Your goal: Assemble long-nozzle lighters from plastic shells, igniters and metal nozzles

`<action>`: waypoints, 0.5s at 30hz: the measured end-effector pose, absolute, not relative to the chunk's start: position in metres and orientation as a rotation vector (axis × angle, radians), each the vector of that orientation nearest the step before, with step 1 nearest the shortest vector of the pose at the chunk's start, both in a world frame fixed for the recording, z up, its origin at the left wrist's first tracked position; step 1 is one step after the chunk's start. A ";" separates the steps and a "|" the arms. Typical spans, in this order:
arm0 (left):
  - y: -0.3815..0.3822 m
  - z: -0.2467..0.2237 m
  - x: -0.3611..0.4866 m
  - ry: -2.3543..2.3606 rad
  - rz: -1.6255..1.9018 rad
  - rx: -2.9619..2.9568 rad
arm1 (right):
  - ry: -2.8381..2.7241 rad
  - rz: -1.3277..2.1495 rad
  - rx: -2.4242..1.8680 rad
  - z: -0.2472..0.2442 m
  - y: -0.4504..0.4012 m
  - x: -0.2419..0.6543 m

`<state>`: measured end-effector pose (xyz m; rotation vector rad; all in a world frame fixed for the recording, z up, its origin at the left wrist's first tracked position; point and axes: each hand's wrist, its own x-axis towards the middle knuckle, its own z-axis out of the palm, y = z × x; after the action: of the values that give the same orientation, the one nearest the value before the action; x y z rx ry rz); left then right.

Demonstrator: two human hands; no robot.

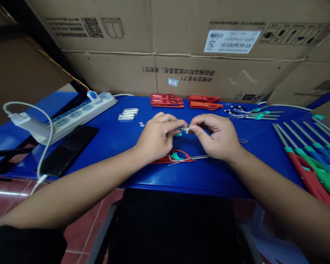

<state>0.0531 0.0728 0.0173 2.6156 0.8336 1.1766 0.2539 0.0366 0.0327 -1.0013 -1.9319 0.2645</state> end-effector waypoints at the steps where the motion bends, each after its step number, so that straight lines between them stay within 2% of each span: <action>1: 0.072 0.017 0.054 0.833 1.197 2.613 | -1.925 0.264 -1.004 0.033 0.036 0.253; 4: 0.073 0.021 0.054 0.849 1.204 2.648 | -1.916 0.227 -1.028 0.035 0.036 0.253; 9: 0.062 0.041 0.039 0.923 1.004 2.779 | -1.874 0.281 -1.050 0.038 0.037 0.264; 15: 0.018 0.029 -0.001 1.117 0.914 2.619 | -2.484 0.285 -0.825 0.025 0.026 0.255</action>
<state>-0.0011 0.0184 0.0295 2.6191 1.1167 0.9136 0.2552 0.0262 0.0250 -0.8255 -2.4835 0.2852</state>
